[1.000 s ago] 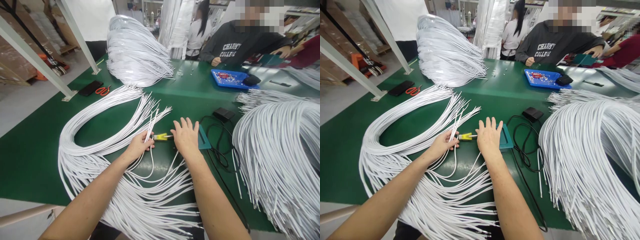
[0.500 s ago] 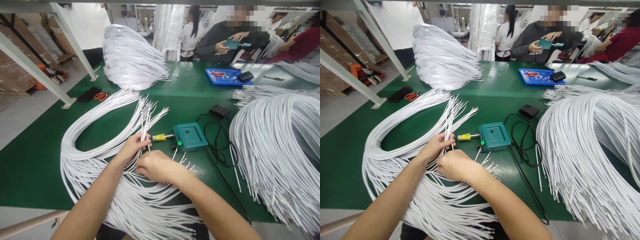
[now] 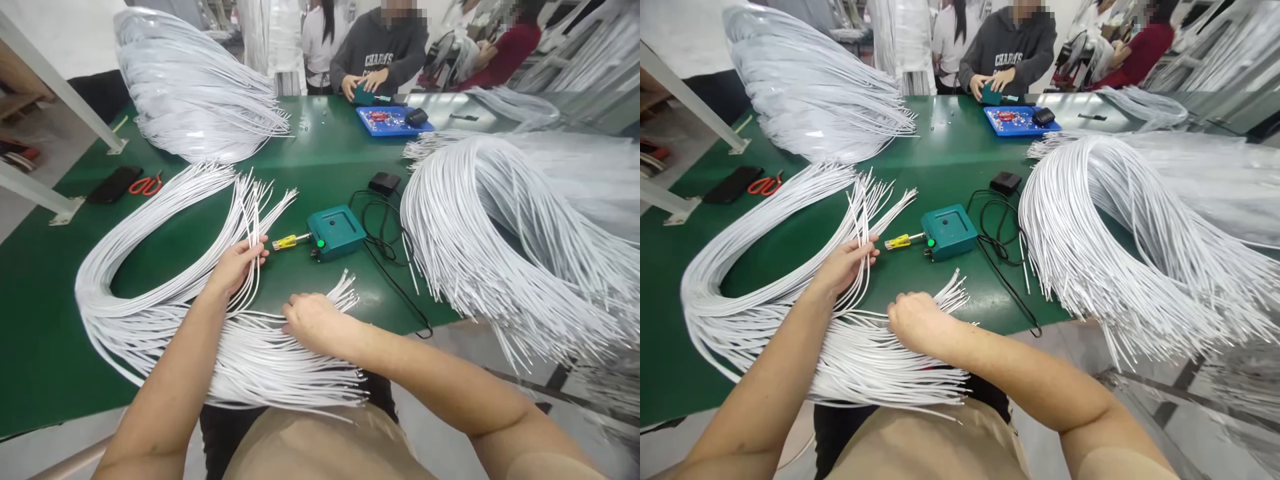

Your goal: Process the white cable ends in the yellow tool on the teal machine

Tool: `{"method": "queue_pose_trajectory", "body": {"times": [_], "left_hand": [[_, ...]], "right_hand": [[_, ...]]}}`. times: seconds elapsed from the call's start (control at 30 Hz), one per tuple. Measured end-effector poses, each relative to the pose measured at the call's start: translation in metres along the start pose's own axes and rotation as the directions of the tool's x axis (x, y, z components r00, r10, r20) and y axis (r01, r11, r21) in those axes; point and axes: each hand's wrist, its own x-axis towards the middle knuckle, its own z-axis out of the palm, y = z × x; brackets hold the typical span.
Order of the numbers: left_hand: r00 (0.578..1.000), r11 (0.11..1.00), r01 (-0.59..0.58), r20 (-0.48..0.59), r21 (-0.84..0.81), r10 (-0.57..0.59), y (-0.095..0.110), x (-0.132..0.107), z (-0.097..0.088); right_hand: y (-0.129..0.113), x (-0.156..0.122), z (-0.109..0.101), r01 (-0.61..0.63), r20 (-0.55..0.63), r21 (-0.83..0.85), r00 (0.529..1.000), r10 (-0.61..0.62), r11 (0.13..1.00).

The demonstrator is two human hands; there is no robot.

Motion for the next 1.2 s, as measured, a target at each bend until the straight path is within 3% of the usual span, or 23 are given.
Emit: {"method": "queue_pose_trajectory", "body": {"times": [0.23, 0.43, 0.53, 0.6, 0.67, 0.73, 0.8, 1.0, 1.2], "left_hand": [[1.000, 0.999, 0.000, 0.007, 0.047, 0.000, -0.003, -0.001, -0.001], [0.999, 0.985, -0.043, 0.008, 0.164, 0.043, 0.005, -0.007, 0.005], [0.998, 0.967, -0.063, 0.016, 0.245, 0.061, 0.011, -0.013, 0.012], [0.994, 0.944, -0.108, 0.046, 0.310, 0.099, 0.014, -0.019, 0.018], [0.988, 0.913, -0.156, 0.081, 0.377, 0.135, 0.018, -0.026, 0.025], [0.980, 0.876, -0.196, 0.123, 0.440, 0.157, 0.021, -0.033, 0.030], [0.974, 0.845, -0.215, 0.166, 0.490, 0.152, 0.023, -0.038, 0.033], [0.975, 0.829, -0.205, 0.184, 0.521, 0.125, 0.022, -0.048, 0.031], [0.982, 0.953, -0.158, 0.146, 0.259, 0.123, 0.033, -0.049, 0.035]], "right_hand": [[0.010, -0.033, 0.001, -0.046, -0.085, -0.018, 0.995, 0.045, 0.999], [0.002, -0.052, 0.014, 0.008, -0.057, 0.155, 0.998, 0.001, 0.988], [0.013, -0.048, -0.002, 0.053, -0.066, 0.328, 0.997, -0.034, 0.943], [0.030, -0.039, -0.024, 0.054, -0.166, 0.440, 0.986, 0.023, 0.896], [0.048, -0.027, -0.047, -0.001, -0.278, 0.545, 0.943, 0.181, 0.839], [0.064, -0.011, -0.067, -0.055, -0.367, 0.639, 0.855, 0.367, 0.768], [0.073, 0.005, -0.080, -0.016, -0.403, 0.714, 0.808, 0.430, 0.700], [0.078, 0.039, -0.089, 0.149, -0.401, 0.819, 0.839, 0.368, 0.553], [0.072, 0.049, -0.087, 0.117, -0.276, 0.898, 0.900, 0.336, 0.425]]}}
